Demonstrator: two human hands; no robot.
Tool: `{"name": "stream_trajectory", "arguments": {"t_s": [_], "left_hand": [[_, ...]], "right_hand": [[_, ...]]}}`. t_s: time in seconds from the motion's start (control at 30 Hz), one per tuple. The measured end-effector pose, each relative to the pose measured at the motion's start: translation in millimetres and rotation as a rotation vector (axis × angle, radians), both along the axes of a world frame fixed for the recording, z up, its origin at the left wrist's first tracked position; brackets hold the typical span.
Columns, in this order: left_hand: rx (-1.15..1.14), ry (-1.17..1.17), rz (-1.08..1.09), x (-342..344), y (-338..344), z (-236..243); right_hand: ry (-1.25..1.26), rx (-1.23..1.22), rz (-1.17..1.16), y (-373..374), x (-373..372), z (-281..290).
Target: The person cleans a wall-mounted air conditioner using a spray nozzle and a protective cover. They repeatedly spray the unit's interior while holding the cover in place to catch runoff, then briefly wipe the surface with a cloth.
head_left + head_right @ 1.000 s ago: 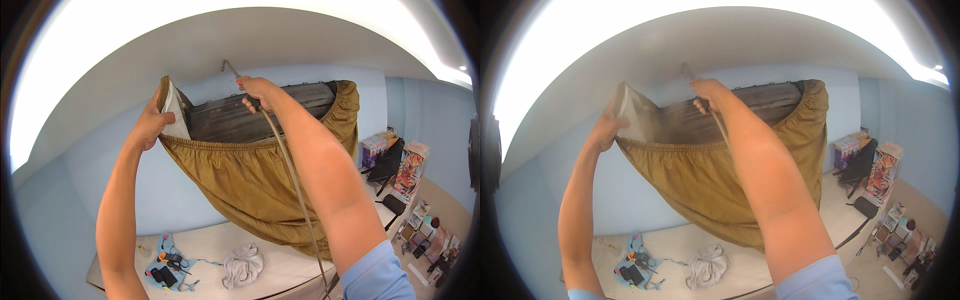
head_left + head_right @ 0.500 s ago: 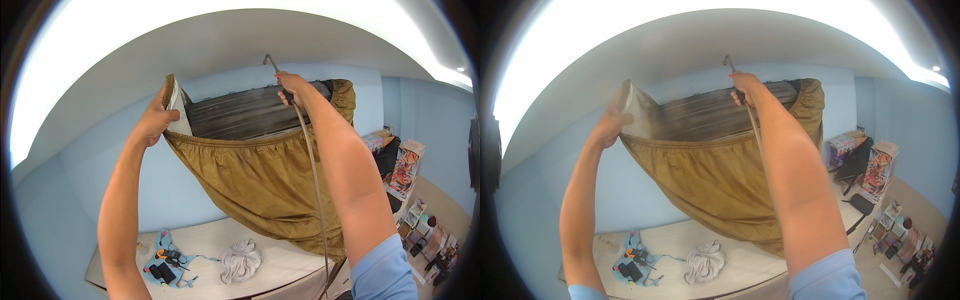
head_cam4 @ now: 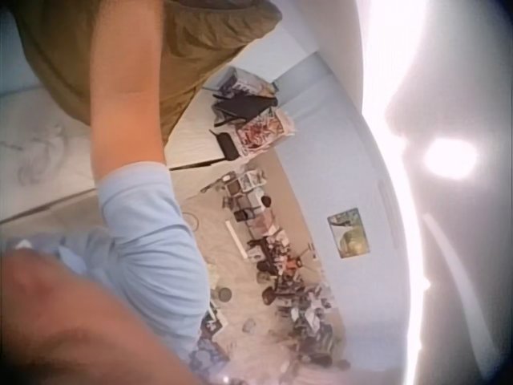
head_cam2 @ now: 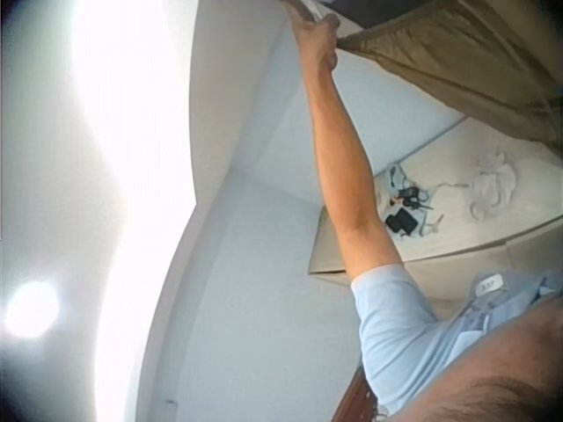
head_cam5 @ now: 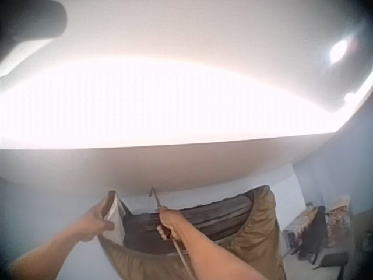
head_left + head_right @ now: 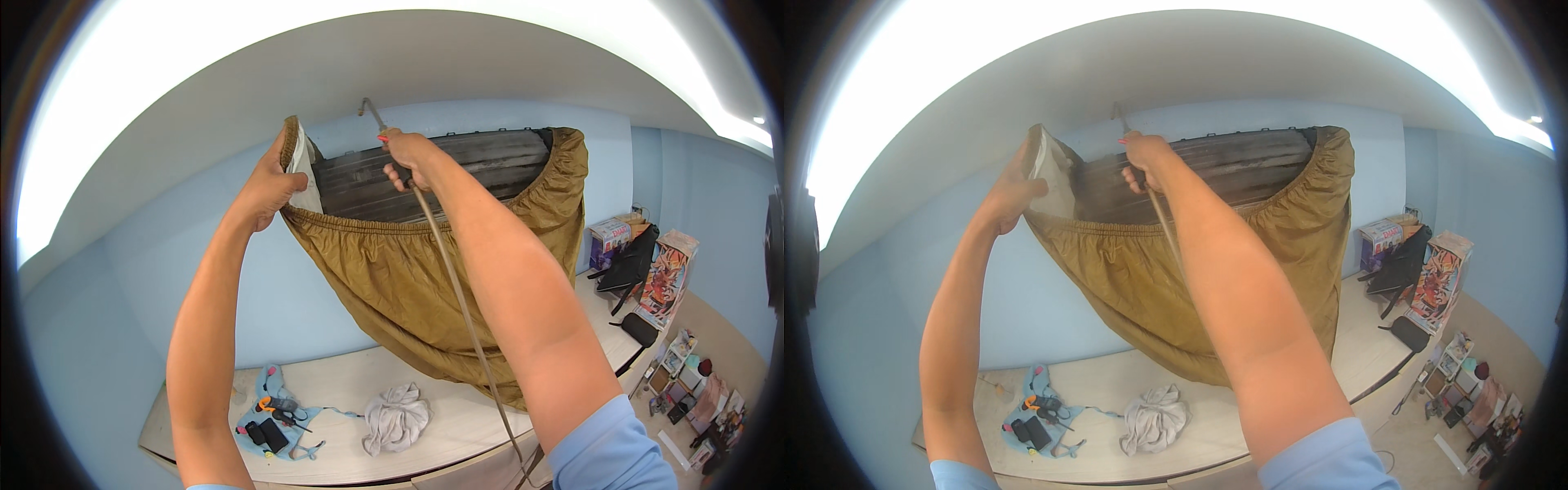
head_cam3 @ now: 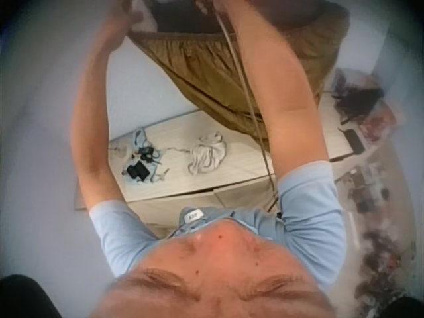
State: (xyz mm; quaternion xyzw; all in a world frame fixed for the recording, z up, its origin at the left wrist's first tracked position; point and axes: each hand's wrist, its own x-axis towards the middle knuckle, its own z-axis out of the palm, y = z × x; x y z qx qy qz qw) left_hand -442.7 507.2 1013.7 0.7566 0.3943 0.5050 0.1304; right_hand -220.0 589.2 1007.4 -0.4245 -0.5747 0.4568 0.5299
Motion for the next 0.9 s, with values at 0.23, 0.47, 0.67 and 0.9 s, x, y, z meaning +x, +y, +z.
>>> {"name": "stream_trajectory", "arguments": {"t_s": [0.23, 0.47, 0.67, 0.9], "left_hand": [[-0.004, -0.013, 0.019, 4, -5, -1], [-0.021, -0.004, -0.007, -3, -5, -4], [-0.011, 0.013, 0.054, 11, -14, -11], [-0.067, 0.001, 0.046, 13, -25, -29]], "right_hand": [[-0.017, 0.029, -0.064, -9, 20, -5], [-0.021, 0.042, -0.205, -6, 62, -16], [-0.068, 0.029, -0.046, -19, 28, -32], [-0.008, 0.047, -0.137, -31, 52, -54]]}}
